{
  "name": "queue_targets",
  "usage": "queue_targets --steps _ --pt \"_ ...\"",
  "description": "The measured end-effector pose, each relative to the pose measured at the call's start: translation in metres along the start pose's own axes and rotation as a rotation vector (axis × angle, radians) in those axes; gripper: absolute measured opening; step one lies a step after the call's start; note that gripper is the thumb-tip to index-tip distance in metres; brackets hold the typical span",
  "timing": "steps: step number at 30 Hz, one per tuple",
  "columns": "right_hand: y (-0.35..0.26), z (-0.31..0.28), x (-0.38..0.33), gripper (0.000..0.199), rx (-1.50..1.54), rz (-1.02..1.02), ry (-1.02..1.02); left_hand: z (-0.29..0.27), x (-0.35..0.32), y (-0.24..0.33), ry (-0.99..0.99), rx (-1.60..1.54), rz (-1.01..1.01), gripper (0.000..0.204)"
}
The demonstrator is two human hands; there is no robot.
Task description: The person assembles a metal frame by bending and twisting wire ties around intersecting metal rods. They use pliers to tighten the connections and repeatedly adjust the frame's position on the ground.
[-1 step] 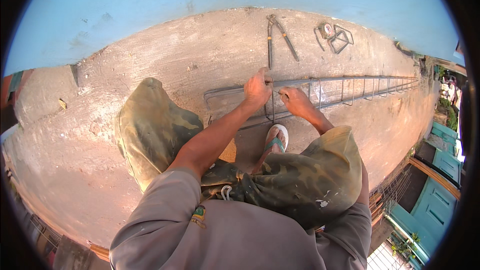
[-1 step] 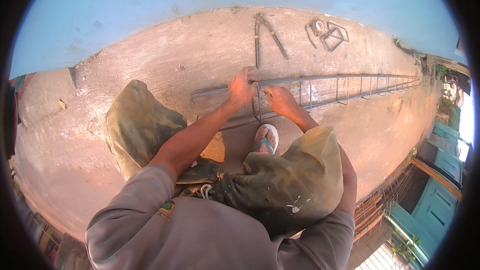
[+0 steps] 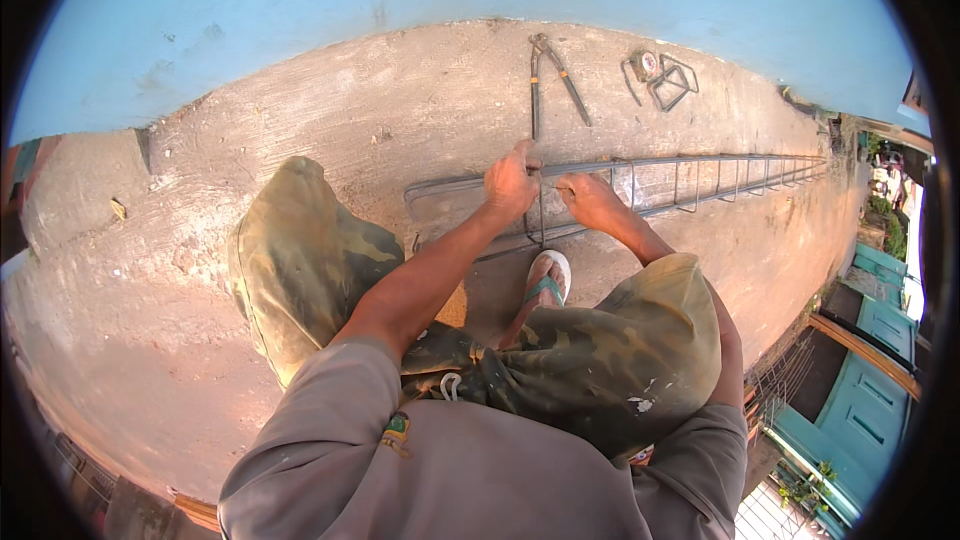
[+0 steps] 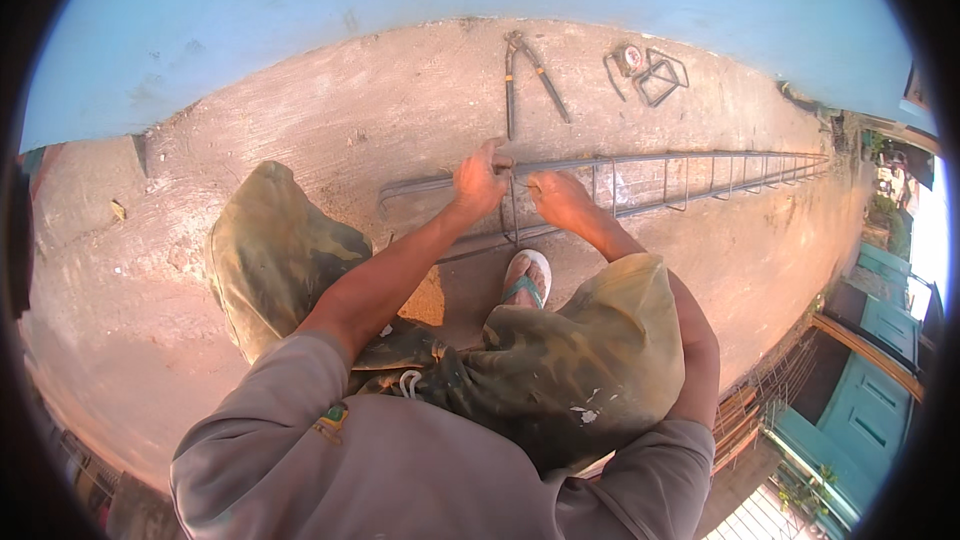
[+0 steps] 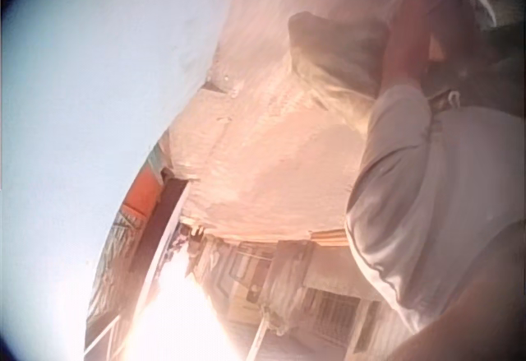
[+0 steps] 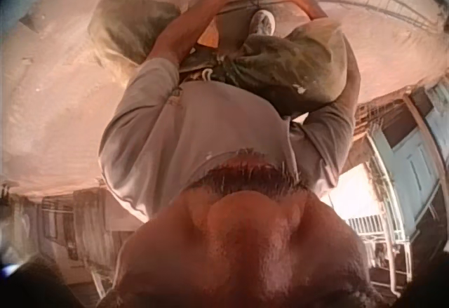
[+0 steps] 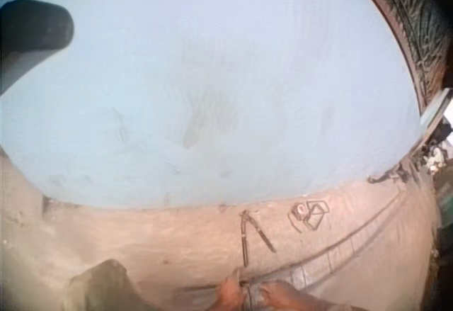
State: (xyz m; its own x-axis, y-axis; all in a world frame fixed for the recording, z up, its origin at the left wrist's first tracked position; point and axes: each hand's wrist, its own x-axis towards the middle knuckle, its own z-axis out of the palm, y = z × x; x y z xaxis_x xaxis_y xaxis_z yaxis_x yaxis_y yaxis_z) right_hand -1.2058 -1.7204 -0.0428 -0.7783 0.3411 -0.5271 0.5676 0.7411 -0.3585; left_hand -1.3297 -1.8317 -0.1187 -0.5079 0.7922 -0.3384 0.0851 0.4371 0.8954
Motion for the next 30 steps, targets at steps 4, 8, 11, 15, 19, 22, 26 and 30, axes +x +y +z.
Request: queue_targets --steps 4,8,11,15,19,22,26,30 --pt "-0.045 -0.047 0.028 0.022 -0.447 -0.18 -0.151 -0.009 -0.008 -0.009 0.007 0.08 0.15 0.047" --pt "-0.044 -0.055 0.072 0.027 -0.657 -0.417 -0.096 -0.001 -0.005 -0.013 0.053 0.091 0.181 0.035" --pt "-0.019 -0.044 0.09 0.025 -0.68 -0.322 -0.086 0.009 -0.003 -0.013 0.097 0.071 0.132 0.026" --pt "0.001 -0.058 0.078 0.025 -0.472 -0.193 -0.71 0.009 -0.006 -0.008 0.107 0.042 0.133 0.021" --pt "-0.043 -0.083 0.068 0.039 -0.053 0.26 -0.73 0.004 -0.002 -0.019 0.14 0.076 0.177 0.023" --pt "-0.006 -0.099 0.103 0.052 -0.263 0.273 -0.504 0.003 -0.006 -0.007 0.132 0.051 0.164 0.023" --pt "0.04 -0.067 0.175 0.089 -0.327 0.261 -0.116 0.006 -0.001 -0.006 0.042 0.075 0.087 0.03" --pt "0.06 -0.01 0.206 0.1 -0.396 0.239 0.172 -0.01 0.014 -0.016 -0.159 0.106 0.036 0.039"
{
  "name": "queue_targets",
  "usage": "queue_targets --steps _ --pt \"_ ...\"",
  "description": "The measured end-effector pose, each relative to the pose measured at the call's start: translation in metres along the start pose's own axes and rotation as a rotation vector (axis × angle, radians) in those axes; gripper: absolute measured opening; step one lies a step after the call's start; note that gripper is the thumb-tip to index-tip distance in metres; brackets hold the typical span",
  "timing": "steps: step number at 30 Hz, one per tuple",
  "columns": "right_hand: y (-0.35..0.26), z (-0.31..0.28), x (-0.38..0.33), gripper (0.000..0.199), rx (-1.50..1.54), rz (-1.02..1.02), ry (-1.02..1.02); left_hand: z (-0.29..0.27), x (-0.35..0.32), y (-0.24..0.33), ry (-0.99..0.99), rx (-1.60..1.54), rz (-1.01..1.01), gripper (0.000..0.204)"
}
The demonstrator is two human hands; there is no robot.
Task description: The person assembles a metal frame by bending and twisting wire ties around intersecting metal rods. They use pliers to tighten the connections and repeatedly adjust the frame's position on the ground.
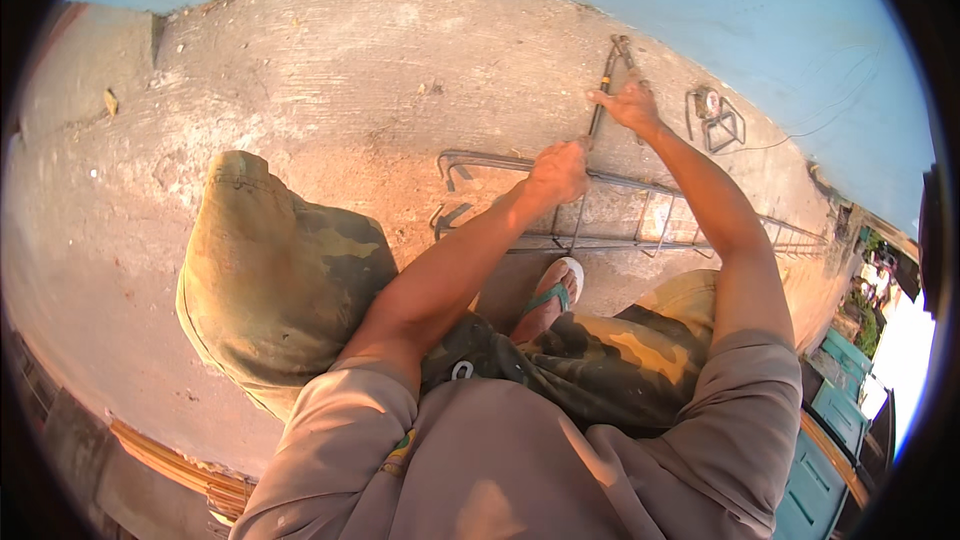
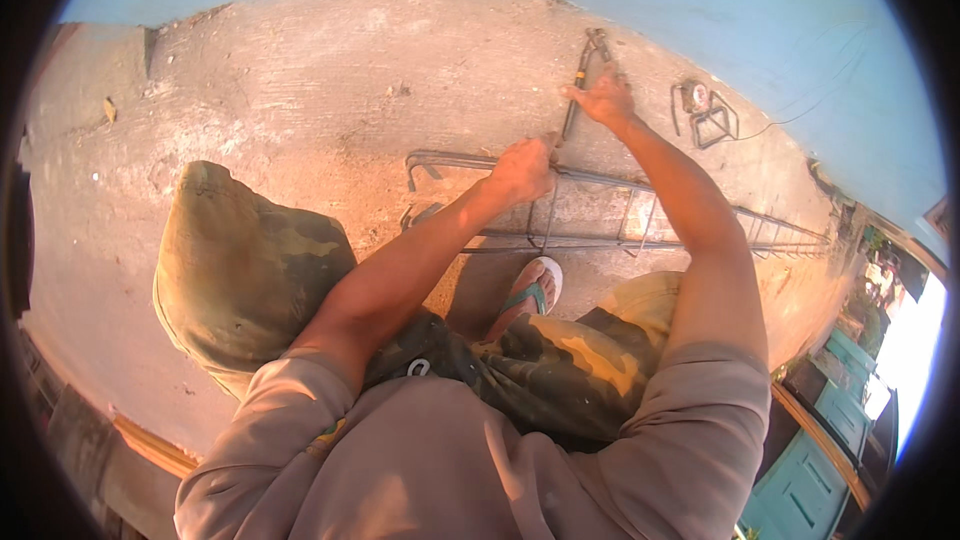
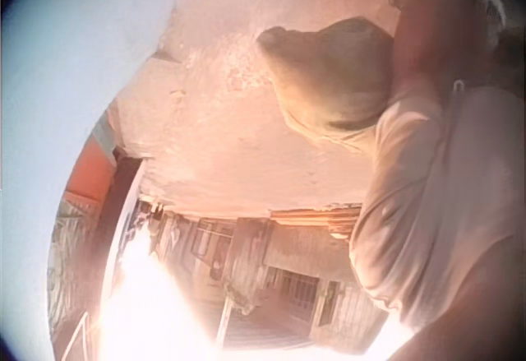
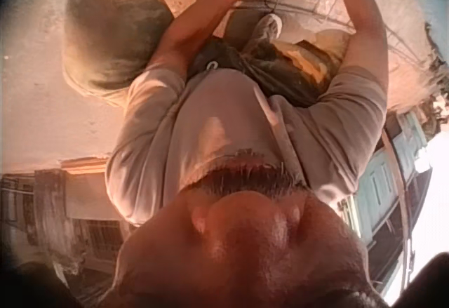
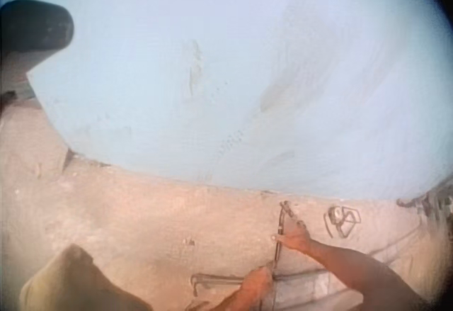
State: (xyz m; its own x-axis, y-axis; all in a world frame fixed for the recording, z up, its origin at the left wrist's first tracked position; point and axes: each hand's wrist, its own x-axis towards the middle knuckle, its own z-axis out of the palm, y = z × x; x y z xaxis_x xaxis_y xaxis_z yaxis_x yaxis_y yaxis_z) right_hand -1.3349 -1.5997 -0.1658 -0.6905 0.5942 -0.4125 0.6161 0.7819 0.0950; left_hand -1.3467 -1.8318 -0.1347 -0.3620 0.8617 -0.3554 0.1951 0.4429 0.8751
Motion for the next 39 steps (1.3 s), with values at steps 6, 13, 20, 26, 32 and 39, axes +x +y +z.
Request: queue_targets --steps 6,13,20,26,32,39 --pt "0.024 -0.026 -0.006 0.064 0.117 -0.238 0.015 -0.105 0.006 0.01 -0.581 0.379 -0.056 0.058" --pt "0.018 -0.111 -0.036 0.038 0.191 -0.343 -0.251 -0.203 -0.054 -0.007 -1.048 0.476 -0.662 0.074" --pt "0.04 -0.119 -0.107 0.03 -0.059 -0.507 -0.524 -0.186 -0.072 -0.052 -0.742 0.026 -0.527 0.029" --pt "0.043 -0.121 -0.158 0.035 -0.771 -0.687 -0.032 -0.187 -0.085 -0.046 -0.7 0.124 -0.394 0.026" --pt "0.023 -0.125 -0.181 0.043 -0.967 -0.812 -0.009 -0.189 -0.077 -0.058 -0.751 0.078 -0.361 0.035" --pt "0.015 -0.118 -0.191 0.045 -0.992 -0.831 0.063 -0.18 -0.082 -0.073 -0.614 -0.055 -0.266 0.018"
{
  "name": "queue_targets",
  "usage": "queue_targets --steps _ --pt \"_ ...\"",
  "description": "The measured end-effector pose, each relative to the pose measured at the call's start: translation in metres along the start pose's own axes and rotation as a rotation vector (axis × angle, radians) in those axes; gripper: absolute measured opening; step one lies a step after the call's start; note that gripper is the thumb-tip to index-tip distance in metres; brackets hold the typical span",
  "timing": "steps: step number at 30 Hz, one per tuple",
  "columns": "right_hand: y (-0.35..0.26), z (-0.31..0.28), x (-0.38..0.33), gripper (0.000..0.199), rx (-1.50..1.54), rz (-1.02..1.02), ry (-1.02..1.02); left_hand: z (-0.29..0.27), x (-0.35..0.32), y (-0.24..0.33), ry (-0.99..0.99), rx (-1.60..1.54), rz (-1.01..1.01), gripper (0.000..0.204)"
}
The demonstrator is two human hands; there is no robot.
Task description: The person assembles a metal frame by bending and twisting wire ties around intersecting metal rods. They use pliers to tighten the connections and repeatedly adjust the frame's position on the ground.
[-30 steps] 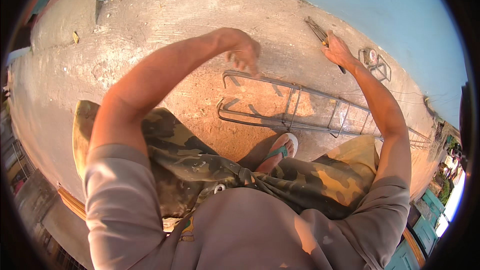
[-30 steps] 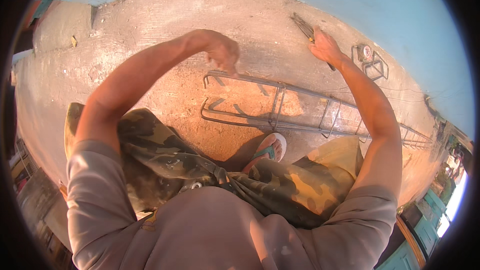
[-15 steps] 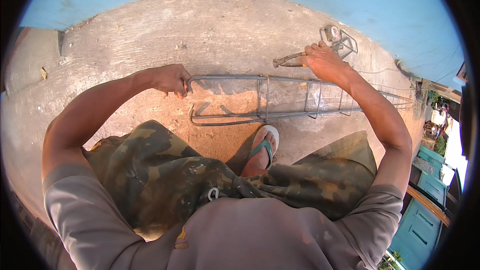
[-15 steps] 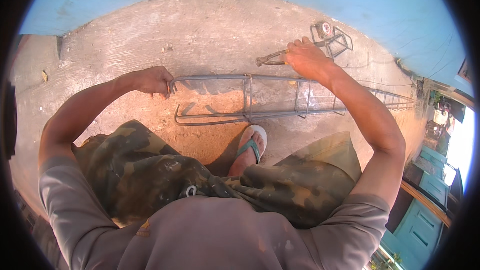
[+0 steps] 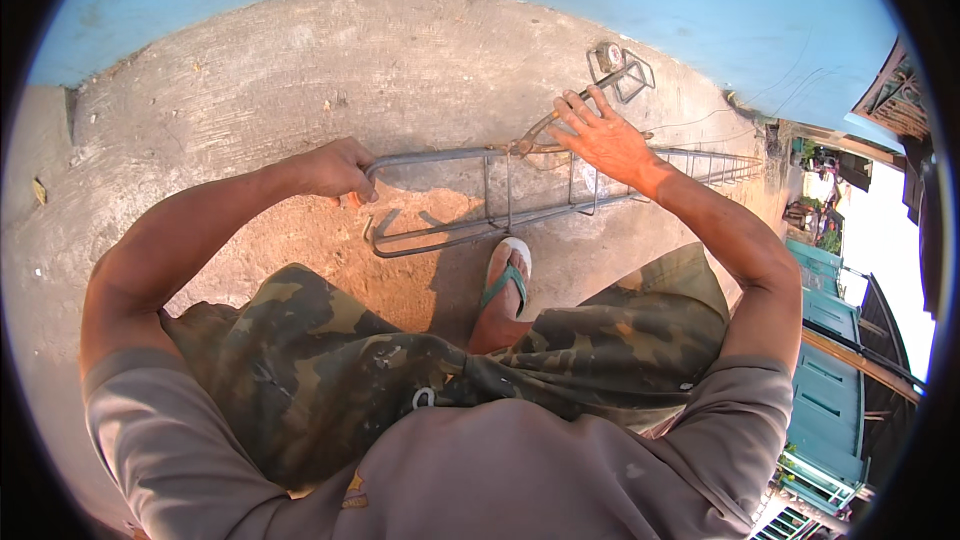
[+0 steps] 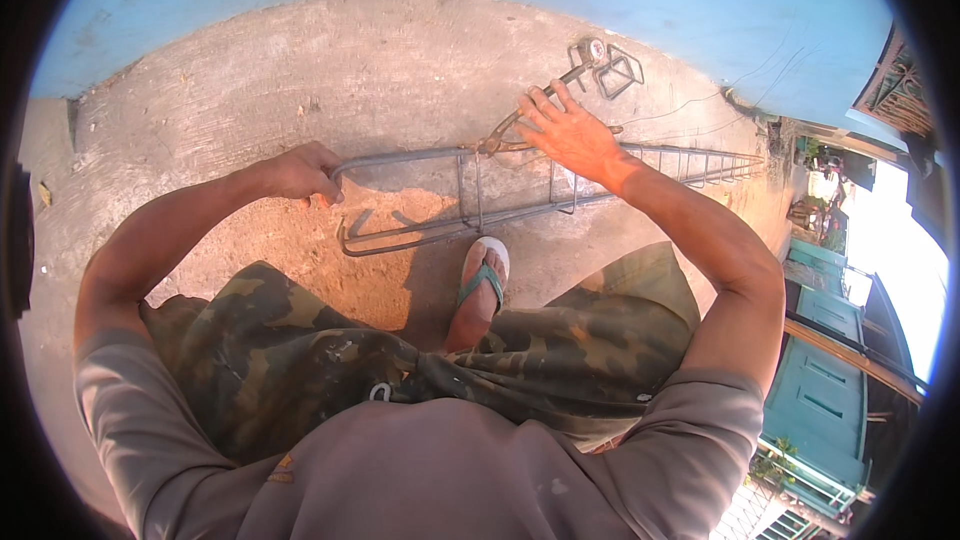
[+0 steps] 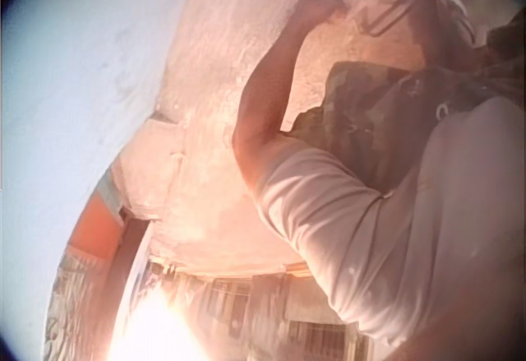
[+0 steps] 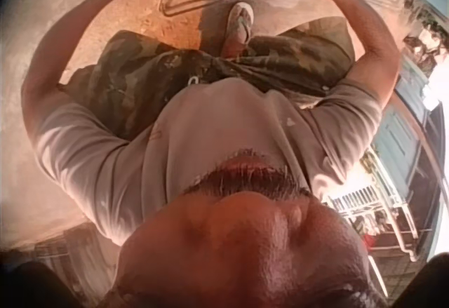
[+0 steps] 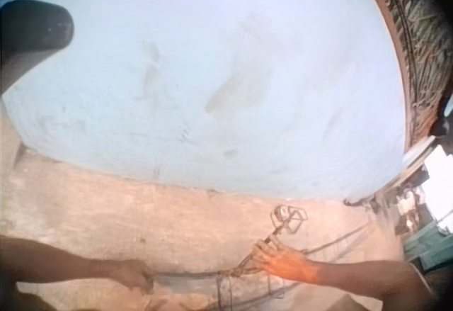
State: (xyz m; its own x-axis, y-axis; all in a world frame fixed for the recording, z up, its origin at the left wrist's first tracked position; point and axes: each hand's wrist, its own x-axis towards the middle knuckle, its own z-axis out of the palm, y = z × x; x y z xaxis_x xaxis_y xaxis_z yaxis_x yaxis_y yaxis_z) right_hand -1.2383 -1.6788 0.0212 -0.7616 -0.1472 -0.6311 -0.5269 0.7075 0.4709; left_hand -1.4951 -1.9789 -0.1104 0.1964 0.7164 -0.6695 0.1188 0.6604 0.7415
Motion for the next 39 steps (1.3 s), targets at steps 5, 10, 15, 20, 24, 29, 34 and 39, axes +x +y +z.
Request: queue_targets --steps 5,10,15,20,24,29,34,39 --pt "-0.01 0.004 -0.003 0.026 0.16 0.04 -0.053 0.003 0.011 -0.014 0.038 0.088 0.084 0.018" --pt "-0.016 -0.006 -0.006 0.024 0.331 0.11 -0.167 -0.008 0.016 -0.006 -0.045 0.197 0.124 0.023" --pt "-0.002 -0.018 -0.001 0.023 0.32 0.113 -0.081 -0.038 -0.002 0.07 -0.218 1.012 0.043 0.074" --pt "-0.024 0.0 0.011 0.021 0.431 0.195 -0.102 -0.013 0.073 0.133 0.001 1.063 0.084 0.074" --pt "-0.029 -0.013 0.016 0.018 0.464 0.308 -0.064 0.035 0.107 0.09 0.189 0.712 0.276 0.081" --pt "-0.044 -0.008 0.016 0.018 0.567 0.458 -0.056 0.101 0.102 0.065 0.554 0.8 0.212 0.077" --pt "-0.05 -0.004 0.012 0.019 0.668 0.563 -0.089 0.07 0.074 0.059 0.417 0.649 0.005 0.078" --pt "-0.057 0.002 0.017 0.017 0.72 0.593 -0.122 0.077 0.066 0.071 0.382 0.696 0.11 0.075"
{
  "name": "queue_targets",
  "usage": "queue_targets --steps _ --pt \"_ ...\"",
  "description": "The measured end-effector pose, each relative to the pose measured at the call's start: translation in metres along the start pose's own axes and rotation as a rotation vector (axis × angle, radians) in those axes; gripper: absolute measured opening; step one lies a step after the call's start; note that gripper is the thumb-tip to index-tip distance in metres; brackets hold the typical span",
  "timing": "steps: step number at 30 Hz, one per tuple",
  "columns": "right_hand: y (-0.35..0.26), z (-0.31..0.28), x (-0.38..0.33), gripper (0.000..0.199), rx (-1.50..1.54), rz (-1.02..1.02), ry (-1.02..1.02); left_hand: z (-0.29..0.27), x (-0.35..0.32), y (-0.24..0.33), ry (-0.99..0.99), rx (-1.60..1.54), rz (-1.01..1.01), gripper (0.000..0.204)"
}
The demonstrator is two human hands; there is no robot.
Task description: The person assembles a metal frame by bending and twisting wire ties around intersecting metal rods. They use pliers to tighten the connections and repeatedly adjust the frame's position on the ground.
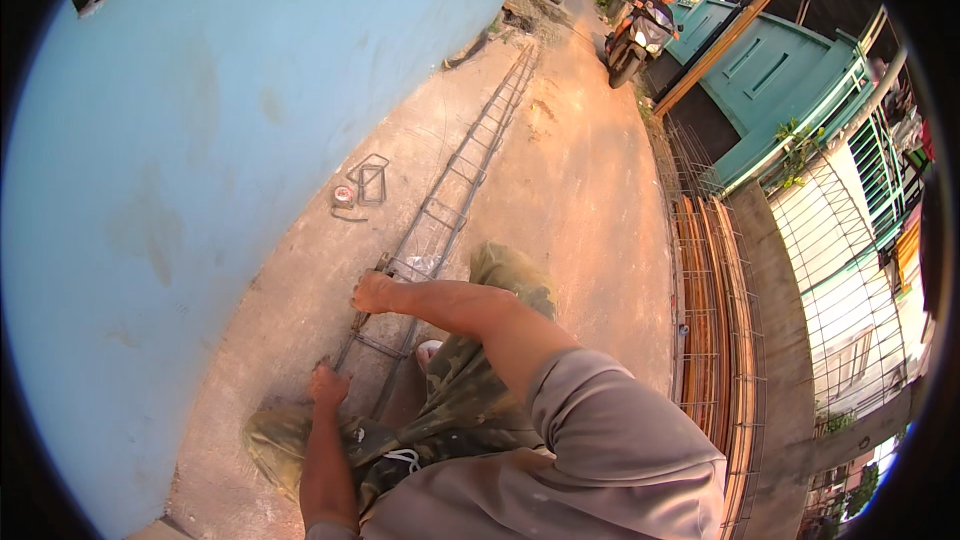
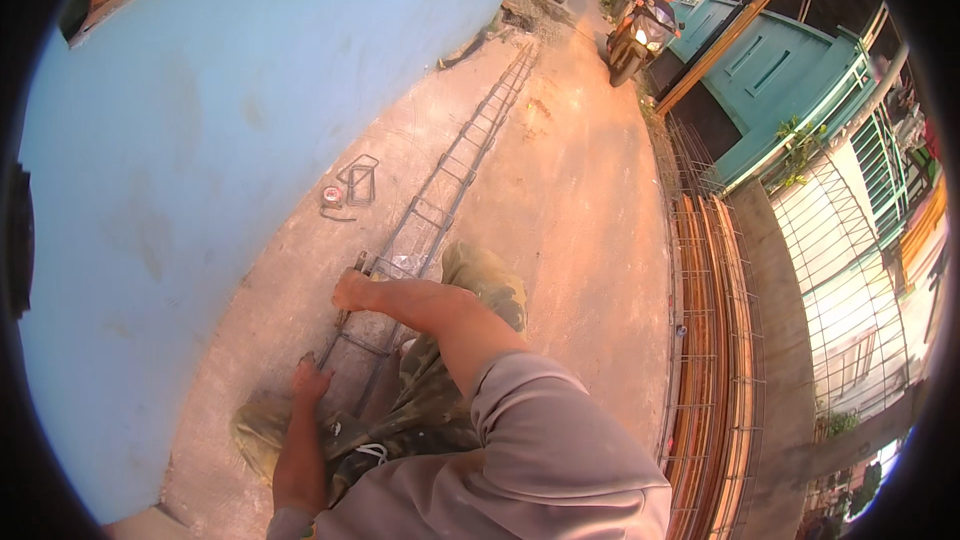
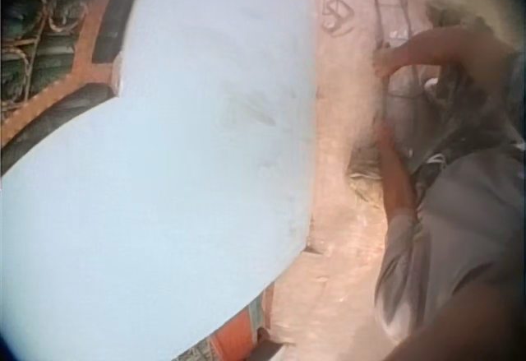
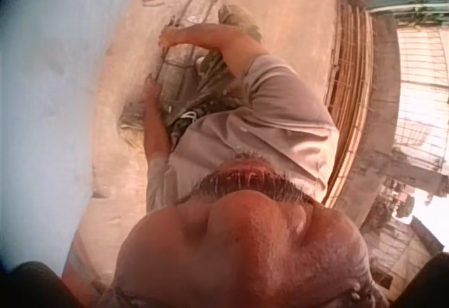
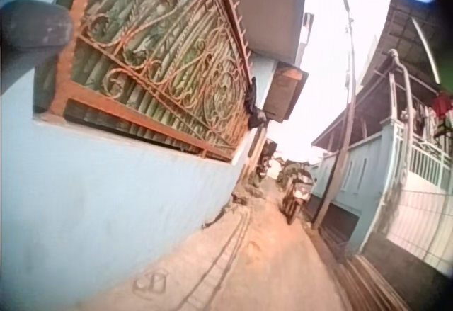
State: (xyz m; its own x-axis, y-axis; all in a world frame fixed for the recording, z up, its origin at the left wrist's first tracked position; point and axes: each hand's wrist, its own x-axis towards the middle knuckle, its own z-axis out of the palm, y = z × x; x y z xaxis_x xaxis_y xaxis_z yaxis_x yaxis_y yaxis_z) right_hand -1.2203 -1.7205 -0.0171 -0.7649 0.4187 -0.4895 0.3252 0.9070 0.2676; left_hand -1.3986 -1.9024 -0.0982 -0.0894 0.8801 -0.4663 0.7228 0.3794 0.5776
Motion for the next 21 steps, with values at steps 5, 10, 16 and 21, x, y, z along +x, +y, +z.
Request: queue_targets --steps 5,10,16,21 --pt "-0.018 -0.014 0.024 0.013 -0.023 -0.041 -0.014 0.022 0.049 0.012 0.016 -0.119 0.097 0.063" --pt "0.02 -0.027 -0.016 0.022 0.036 -0.059 -0.008 0.02 0.054 0.063 -0.039 -0.129 0.043 0.049" --pt "0.011 -0.042 -0.004 0.021 0.0 -0.031 -0.101 0.046 0.088 0.035 0.028 -0.285 0.24 0.032" --pt "-0.019 -0.021 0.025 0.014 -0.043 -0.064 0.023 0.065 0.093 -0.023 0.21 -0.497 0.415 0.037"
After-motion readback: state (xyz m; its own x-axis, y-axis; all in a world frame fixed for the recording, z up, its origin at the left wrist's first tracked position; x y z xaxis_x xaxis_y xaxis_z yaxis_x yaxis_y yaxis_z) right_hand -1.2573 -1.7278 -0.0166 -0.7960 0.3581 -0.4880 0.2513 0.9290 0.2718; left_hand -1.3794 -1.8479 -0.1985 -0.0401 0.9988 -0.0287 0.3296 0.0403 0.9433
